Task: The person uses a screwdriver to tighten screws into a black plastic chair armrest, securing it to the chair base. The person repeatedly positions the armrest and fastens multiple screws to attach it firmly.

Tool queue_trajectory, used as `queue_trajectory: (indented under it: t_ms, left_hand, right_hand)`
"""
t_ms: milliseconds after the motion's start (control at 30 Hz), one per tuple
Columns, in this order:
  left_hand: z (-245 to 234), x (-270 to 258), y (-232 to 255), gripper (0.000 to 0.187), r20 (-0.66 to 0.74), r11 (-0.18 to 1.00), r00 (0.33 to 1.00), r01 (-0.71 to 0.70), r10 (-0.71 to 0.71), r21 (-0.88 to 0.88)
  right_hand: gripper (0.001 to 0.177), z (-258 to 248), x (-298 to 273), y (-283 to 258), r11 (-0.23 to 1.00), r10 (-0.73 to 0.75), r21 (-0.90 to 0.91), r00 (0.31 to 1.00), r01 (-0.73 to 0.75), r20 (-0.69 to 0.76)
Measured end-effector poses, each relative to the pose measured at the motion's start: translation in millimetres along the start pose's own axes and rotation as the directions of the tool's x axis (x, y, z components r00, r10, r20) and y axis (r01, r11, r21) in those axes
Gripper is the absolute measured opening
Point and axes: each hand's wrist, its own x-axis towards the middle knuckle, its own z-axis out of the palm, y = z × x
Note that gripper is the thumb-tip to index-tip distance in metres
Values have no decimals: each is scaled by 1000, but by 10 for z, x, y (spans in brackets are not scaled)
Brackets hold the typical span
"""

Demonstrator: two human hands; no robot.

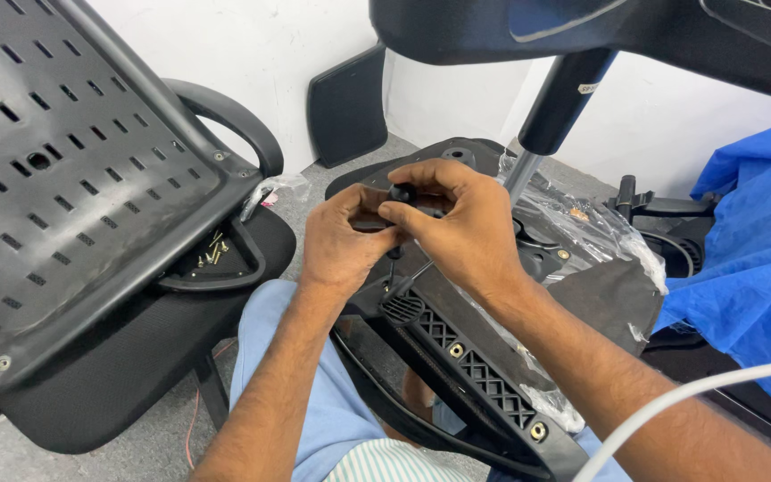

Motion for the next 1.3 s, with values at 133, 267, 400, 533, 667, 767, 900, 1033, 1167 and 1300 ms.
queue_trajectory:
  t_ms: [133,267,400,533,667,767,900,1033,1167,1300]
  left_hand:
    - [-90,17,-108,32,180,960,984,63,-13,-273]
    - [-78,47,-216,37,277,936,961,109,-14,-334]
    - [-64,36,-264,31,220,971,975,46,8,-237]
    - [-72,8,-220,24,173,981,985,29,5,-191]
    - [-54,-12,-87,27,101,998,994,49,-46,-30]
    - [-43,-33,-14,32,73,1000,997,22,-22,0]
    - [-62,-32,-8,33,129,991,991,44,-28,-126]
    - [-150,11,-69,39,234,976,972,26,27,-217]
    - [-168,46,-130,41,253,982,967,47,2,-186]
    - [-108,46,-174,38,230,967,973,51,8,-250]
  right_hand:
    - [34,-52,-21,30,999,22,40,997,-25,68]
    - [38,-73,4,55,1000,21,19,991,-24,133]
    - [39,-48,-30,85,995,-95,7,991,95,94]
    - [39,13,-130,101,981,-158,-109,987,159,19]
    - [26,67,-128,68,990,-74,-121,996,68,-44]
    - [30,46,-148,37,997,-2,-83,998,-3,-57]
    - [34,39,-151,24,1000,-23,-1,999,23,-39]
    - [35,0,-137,62,997,40,68,999,-42,34]
    - [35,-5,-128,101,997,17,78,999,-20,42]
    - [33,8,-153,134,995,-80,57,997,80,5]
